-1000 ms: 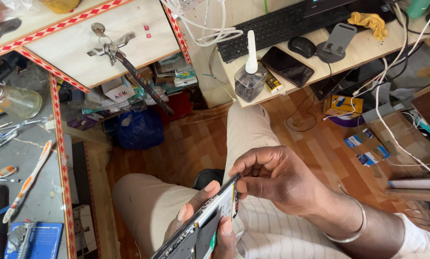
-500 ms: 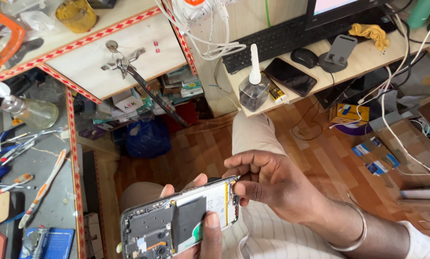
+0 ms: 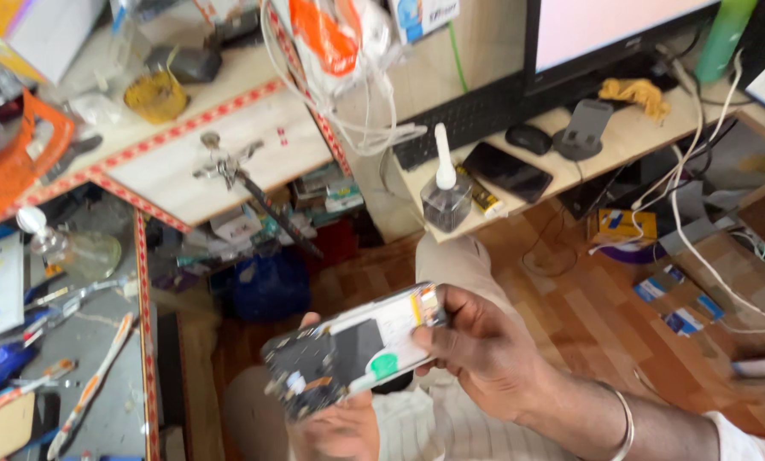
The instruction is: The person applies adhesive to the edges of a smartphone chassis, then installs a new battery into the phone and connects the battery ribbon cable. The person also cleans the internal area with a toothbrush.
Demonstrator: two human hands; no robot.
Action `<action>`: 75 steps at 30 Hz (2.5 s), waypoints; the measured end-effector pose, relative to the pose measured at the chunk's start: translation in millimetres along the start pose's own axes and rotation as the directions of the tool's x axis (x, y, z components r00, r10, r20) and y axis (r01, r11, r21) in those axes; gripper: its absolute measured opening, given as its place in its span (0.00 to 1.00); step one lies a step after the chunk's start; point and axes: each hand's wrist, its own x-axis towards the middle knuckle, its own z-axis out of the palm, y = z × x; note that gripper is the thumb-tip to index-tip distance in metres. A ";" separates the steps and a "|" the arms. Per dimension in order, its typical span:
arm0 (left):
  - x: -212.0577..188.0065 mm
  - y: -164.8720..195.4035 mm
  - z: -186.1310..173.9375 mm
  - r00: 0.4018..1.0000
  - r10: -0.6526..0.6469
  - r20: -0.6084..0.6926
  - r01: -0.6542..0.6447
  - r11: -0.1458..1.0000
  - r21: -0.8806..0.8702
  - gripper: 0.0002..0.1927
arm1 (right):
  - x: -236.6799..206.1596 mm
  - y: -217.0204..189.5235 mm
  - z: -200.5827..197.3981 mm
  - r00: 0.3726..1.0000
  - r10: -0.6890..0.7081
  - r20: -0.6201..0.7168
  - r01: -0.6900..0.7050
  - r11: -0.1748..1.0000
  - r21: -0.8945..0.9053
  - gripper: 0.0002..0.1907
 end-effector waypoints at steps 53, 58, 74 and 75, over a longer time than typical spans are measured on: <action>24.5 44.4 48.9 0.887 0.350 0.300 -0.452 0.530 0.717 0.11 | -48.9 -42.5 29.3 0.930 -0.214 0.297 0.363 0.426 -0.829 0.11; 24.0 44.0 47.8 0.898 0.338 0.282 -0.432 0.555 0.711 0.11 | -46.3 -58.5 39.2 0.951 -0.088 0.295 0.297 0.521 -0.800 0.10; 30.2 52.7 45.6 0.895 0.286 0.343 -0.445 0.510 0.736 0.11 | -43.6 -67.8 44.0 0.982 0.049 0.181 0.138 0.465 -0.874 0.07; 31.0 54.3 46.0 0.893 0.282 0.352 -0.449 0.493 0.746 0.11 | -43.5 -68.4 44.5 0.981 0.041 0.192 0.152 0.464 -0.872 0.07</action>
